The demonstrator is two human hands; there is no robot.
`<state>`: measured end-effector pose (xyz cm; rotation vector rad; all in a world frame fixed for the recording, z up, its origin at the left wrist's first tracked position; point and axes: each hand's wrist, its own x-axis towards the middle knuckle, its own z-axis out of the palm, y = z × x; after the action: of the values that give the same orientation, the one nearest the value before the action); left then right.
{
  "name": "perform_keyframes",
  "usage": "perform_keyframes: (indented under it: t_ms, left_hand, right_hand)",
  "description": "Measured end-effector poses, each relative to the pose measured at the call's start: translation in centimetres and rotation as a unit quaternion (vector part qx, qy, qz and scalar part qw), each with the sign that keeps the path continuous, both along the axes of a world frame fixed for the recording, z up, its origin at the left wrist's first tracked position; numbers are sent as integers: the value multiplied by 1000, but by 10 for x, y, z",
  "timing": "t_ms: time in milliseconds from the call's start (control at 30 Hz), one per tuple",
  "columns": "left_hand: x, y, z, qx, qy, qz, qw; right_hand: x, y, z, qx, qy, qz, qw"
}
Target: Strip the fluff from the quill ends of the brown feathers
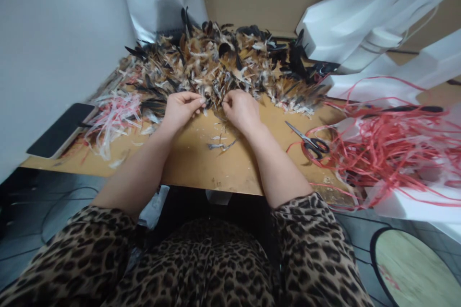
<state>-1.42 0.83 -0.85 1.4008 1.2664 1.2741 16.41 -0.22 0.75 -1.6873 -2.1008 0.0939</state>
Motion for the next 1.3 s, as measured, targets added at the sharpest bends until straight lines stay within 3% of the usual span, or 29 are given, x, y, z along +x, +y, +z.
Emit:
perform_keyframes:
  t_ms: [133,267,333,433,500,600,667,733,833,1133,1300]
  left_hand:
    - [0,1,-1,-64,-66,-5,996]
    - [-2,3,-1,-76,-98,-19,992]
    - [-2,3,-2,-80,-120,-30,989]
    - [-3,4,-3,-93,-154,-47,982]
    - [-3,3,-3,-112,-174,-60,976]
    - [-2,1,-1,-146,-193,-88,966]
    - [-1,-1,0,-164,-196,-111,961]
    - [0,-3,0,-177,-193,-132,956]
    - [1,-5,0,-190,-191,-154,951]
    - [2,-6,2,-204,-213,-168,941]
    - [3,-6,1,-193,-211,-169,943]
  right_hand:
    - [-10,-5,-1,-108,-83,23,990]
    - [-14,-5,-4,-123,-107,14,986]
    - [-11,-2,-6,-117,-50,21,992]
    - [-5,3,-6,-130,162,36,977]
    - [-4,5,-5,-152,342,34,927]
    - [-7,5,-4,-195,548,32,813]
    - [-11,5,-4,-220,617,41,754]
    - [-16,3,-5,-227,647,45,726]
    - [-22,1,-6,-215,656,35,722]
    - [-33,-2,-13,-139,636,38,758]
    - [-33,-1,-16,-151,616,33,772]
